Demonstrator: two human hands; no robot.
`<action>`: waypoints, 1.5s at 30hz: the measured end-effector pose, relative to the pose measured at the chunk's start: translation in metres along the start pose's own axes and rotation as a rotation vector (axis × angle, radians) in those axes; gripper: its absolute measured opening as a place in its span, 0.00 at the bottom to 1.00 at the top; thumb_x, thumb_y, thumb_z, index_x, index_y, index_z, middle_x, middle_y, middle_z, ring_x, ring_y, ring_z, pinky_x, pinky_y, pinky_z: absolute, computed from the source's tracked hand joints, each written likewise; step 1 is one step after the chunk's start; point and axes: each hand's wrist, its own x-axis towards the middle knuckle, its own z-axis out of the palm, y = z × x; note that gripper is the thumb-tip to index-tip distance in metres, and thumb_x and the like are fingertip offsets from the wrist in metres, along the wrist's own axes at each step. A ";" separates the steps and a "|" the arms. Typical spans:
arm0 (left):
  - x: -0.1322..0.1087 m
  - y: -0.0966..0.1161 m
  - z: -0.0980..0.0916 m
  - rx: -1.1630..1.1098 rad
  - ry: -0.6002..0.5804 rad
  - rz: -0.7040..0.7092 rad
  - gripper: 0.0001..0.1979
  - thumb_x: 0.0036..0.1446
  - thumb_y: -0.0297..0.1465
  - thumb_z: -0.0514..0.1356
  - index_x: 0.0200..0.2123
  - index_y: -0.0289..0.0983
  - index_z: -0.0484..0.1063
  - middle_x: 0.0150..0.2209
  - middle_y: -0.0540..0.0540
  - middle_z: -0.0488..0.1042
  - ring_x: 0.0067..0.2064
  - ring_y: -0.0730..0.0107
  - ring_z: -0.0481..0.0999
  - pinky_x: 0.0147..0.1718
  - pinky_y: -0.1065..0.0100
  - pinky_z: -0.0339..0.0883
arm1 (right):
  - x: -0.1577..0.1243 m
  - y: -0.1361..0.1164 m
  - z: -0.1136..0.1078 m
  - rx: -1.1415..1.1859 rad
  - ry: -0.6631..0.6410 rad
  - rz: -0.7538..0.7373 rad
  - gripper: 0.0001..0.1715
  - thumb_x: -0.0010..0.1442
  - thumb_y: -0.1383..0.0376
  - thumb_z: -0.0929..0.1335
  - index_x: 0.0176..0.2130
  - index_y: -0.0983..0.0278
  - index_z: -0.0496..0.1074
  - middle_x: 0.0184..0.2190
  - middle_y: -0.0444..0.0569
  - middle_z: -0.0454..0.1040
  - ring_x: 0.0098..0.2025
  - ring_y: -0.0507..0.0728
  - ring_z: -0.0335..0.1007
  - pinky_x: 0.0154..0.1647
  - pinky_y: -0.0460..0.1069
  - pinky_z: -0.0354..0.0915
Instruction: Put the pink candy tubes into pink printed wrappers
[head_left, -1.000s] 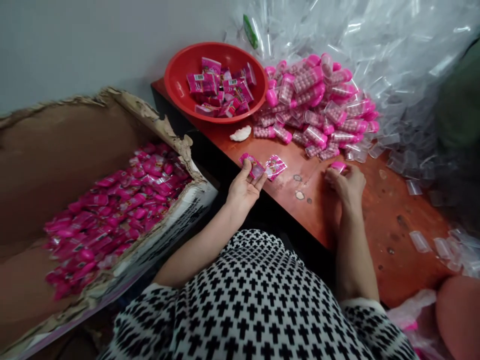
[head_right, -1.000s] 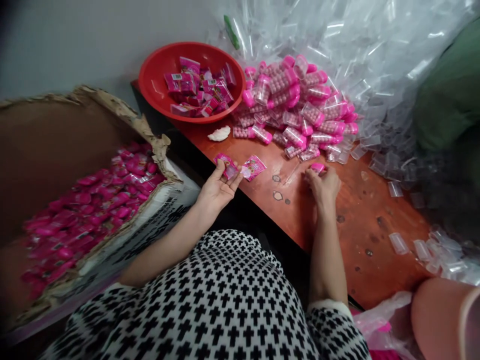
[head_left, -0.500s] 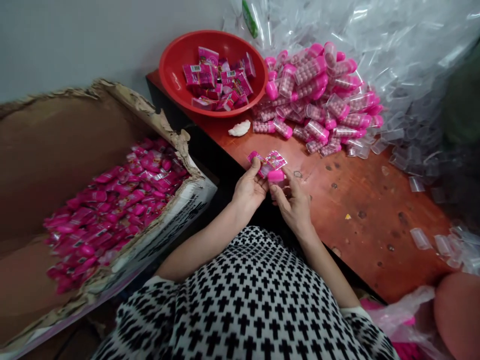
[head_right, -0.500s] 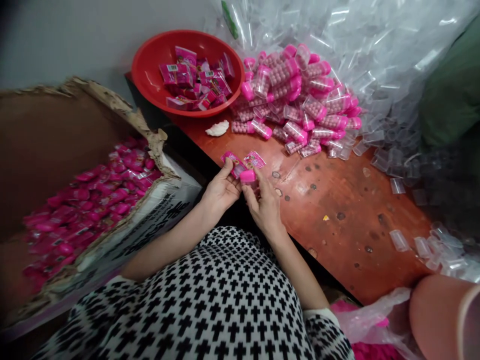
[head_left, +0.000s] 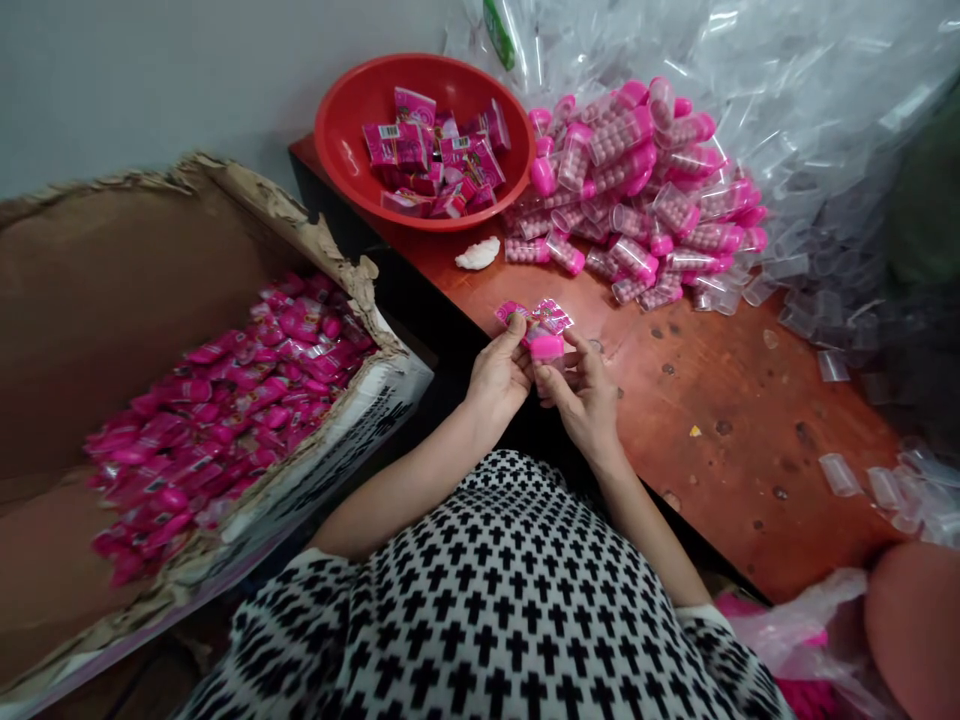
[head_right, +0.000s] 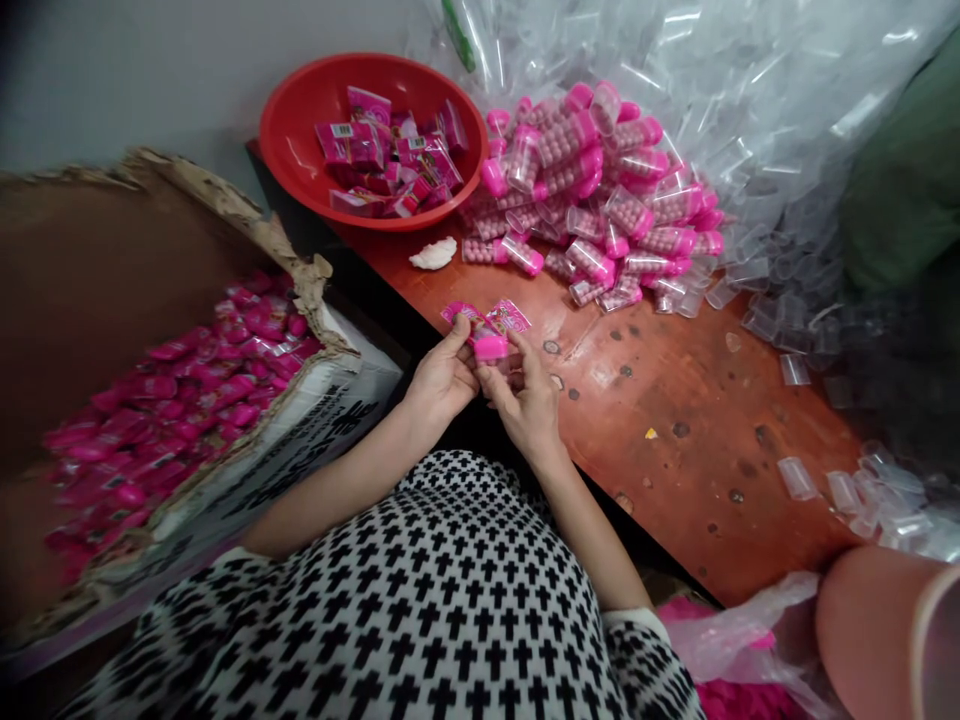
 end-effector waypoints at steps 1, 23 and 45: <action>0.001 0.000 -0.001 0.003 -0.014 0.005 0.08 0.53 0.33 0.66 0.30 0.33 0.73 0.27 0.48 0.77 0.27 0.75 0.76 0.34 0.72 0.72 | 0.000 -0.001 0.001 0.040 0.034 0.033 0.30 0.59 0.56 0.69 0.59 0.54 0.59 0.35 0.45 0.70 0.28 0.51 0.72 0.22 0.46 0.72; 0.000 -0.002 -0.002 0.111 -0.109 0.003 0.10 0.50 0.33 0.68 0.29 0.33 0.72 0.25 0.49 0.75 0.25 0.76 0.73 0.27 0.73 0.68 | 0.003 -0.003 0.001 0.169 0.148 0.109 0.27 0.55 0.58 0.72 0.52 0.55 0.63 0.32 0.42 0.70 0.25 0.50 0.71 0.18 0.43 0.69; 0.008 0.004 -0.005 0.480 -0.297 0.066 0.20 0.35 0.39 0.74 0.19 0.31 0.70 0.18 0.49 0.70 0.18 0.76 0.68 0.18 0.71 0.63 | 0.010 0.004 0.004 0.431 0.105 0.173 0.34 0.54 0.60 0.72 0.56 0.57 0.56 0.26 0.36 0.69 0.21 0.48 0.70 0.16 0.41 0.65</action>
